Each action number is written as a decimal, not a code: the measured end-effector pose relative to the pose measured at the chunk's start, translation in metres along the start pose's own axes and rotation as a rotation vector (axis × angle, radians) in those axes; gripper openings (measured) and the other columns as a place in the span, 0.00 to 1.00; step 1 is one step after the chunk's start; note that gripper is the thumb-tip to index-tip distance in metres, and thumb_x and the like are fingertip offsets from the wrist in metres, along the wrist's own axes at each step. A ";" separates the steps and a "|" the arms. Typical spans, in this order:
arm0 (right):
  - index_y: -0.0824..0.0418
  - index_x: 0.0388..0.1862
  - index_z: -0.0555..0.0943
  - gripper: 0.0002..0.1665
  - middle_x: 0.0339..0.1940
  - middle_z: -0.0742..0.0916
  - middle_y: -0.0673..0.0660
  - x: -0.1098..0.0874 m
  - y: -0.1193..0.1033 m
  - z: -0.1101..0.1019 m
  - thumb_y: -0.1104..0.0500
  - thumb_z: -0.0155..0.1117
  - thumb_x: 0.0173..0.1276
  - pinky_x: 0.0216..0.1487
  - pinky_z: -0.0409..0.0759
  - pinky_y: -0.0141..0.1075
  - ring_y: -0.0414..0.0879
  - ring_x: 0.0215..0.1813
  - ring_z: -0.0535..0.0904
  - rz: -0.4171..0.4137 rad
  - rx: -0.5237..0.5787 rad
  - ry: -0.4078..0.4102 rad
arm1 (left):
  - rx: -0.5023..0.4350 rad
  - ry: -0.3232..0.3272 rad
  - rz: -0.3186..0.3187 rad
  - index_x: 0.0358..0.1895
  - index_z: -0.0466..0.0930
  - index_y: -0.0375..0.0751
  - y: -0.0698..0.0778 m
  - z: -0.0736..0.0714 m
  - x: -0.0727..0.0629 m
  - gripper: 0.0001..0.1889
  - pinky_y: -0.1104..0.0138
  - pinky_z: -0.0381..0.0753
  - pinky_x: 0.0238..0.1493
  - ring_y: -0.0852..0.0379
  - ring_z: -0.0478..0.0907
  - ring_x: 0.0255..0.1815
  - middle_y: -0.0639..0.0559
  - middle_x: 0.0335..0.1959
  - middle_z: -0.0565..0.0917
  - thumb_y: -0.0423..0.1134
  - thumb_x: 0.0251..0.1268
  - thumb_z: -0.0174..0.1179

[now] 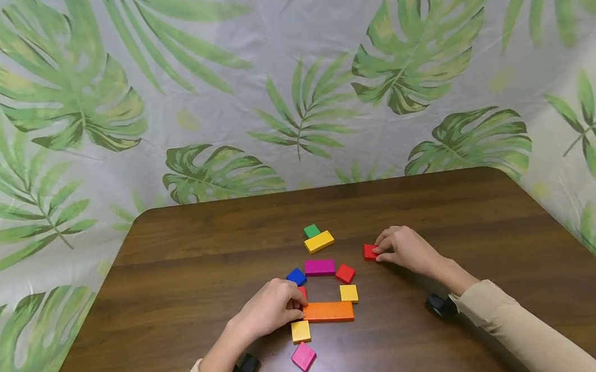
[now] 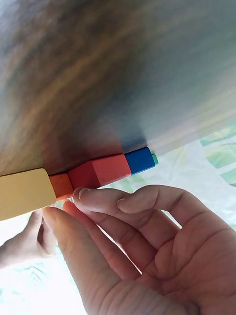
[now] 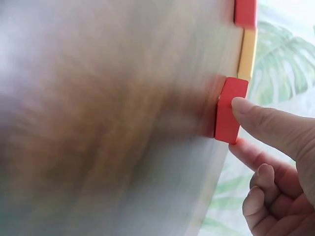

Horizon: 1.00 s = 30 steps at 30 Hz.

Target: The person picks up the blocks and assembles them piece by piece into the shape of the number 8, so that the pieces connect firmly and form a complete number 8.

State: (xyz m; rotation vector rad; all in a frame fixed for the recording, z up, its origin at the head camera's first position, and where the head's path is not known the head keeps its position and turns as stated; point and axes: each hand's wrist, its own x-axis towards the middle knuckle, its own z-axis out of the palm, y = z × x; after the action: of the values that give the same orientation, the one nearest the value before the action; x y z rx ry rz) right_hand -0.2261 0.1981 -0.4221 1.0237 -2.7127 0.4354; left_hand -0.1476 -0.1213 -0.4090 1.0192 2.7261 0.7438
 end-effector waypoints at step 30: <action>0.54 0.24 0.87 0.07 0.29 0.83 0.46 -0.056 -0.044 -0.008 0.58 0.77 0.43 0.32 0.75 0.21 0.35 0.33 0.75 -0.169 0.096 0.081 | 0.031 0.001 0.008 0.32 0.86 0.40 0.003 0.000 0.002 0.04 0.78 0.73 0.30 0.67 0.72 0.26 0.54 0.28 0.85 0.35 0.52 0.68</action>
State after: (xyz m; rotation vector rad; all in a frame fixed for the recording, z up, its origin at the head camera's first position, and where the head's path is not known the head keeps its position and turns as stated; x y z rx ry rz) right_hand -0.1546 0.2031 -0.4226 1.2209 -2.5314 0.5682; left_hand -0.1476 -0.1179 -0.4074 1.0371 2.7438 0.7058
